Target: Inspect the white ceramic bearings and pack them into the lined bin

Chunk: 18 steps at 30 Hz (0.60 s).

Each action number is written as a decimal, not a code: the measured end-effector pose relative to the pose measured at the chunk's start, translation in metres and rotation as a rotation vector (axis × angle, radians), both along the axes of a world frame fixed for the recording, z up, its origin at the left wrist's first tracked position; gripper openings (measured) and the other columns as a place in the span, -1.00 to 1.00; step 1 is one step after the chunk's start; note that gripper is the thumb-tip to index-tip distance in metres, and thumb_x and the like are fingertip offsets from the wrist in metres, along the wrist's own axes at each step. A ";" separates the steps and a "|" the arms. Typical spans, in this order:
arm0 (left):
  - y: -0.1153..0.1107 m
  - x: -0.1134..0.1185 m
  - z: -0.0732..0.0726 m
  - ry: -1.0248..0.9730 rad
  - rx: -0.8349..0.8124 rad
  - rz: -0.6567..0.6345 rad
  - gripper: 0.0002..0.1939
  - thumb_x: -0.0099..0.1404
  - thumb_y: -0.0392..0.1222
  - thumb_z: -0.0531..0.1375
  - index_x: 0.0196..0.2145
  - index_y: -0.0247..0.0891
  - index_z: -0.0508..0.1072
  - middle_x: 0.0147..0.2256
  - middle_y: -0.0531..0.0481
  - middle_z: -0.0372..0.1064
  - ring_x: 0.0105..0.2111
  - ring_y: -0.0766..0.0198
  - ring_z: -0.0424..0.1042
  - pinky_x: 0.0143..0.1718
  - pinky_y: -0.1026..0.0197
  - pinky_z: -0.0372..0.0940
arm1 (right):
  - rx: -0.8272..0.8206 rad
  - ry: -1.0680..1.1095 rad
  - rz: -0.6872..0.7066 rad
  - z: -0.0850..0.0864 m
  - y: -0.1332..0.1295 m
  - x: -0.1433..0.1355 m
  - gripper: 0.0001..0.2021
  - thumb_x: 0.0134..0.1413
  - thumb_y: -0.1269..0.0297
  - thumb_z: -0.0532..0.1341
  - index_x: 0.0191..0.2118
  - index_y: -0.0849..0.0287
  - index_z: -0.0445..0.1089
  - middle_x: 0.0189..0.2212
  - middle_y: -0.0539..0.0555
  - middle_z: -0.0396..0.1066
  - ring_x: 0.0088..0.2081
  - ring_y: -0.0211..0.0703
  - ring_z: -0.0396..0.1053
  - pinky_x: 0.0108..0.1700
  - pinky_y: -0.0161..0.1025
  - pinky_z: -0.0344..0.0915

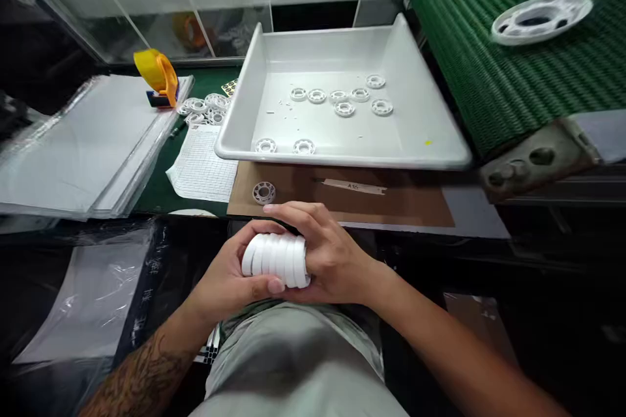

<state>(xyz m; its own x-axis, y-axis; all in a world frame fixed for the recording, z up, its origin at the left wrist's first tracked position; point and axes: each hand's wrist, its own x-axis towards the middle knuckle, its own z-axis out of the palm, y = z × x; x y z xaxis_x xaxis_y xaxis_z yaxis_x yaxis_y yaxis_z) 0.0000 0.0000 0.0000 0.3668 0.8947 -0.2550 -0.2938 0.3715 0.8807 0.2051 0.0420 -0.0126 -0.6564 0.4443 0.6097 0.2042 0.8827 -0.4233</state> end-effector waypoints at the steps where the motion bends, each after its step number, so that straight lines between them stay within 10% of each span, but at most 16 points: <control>1: -0.001 0.001 0.002 0.010 0.008 0.003 -0.42 -0.05 -0.36 0.60 -0.07 -0.17 0.55 -0.11 0.03 0.55 -0.23 0.31 0.49 -0.22 0.33 0.43 | -0.007 0.022 -0.006 -0.002 -0.002 0.000 -0.59 0.61 -0.09 0.07 0.06 0.21 0.33 0.32 0.38 0.13 0.29 0.26 0.21 0.25 0.14 0.27; 18: 0.010 0.011 0.003 -0.117 0.006 0.065 -0.44 -0.10 -0.30 0.63 -0.18 -0.23 0.50 -0.20 0.07 0.44 -0.25 0.36 0.40 -0.26 0.41 0.38 | -0.069 -0.151 -0.036 0.013 -0.001 -0.001 -0.56 0.36 0.44 0.21 0.30 0.40 0.28 0.30 0.45 0.27 0.32 0.27 0.22 0.24 0.23 0.34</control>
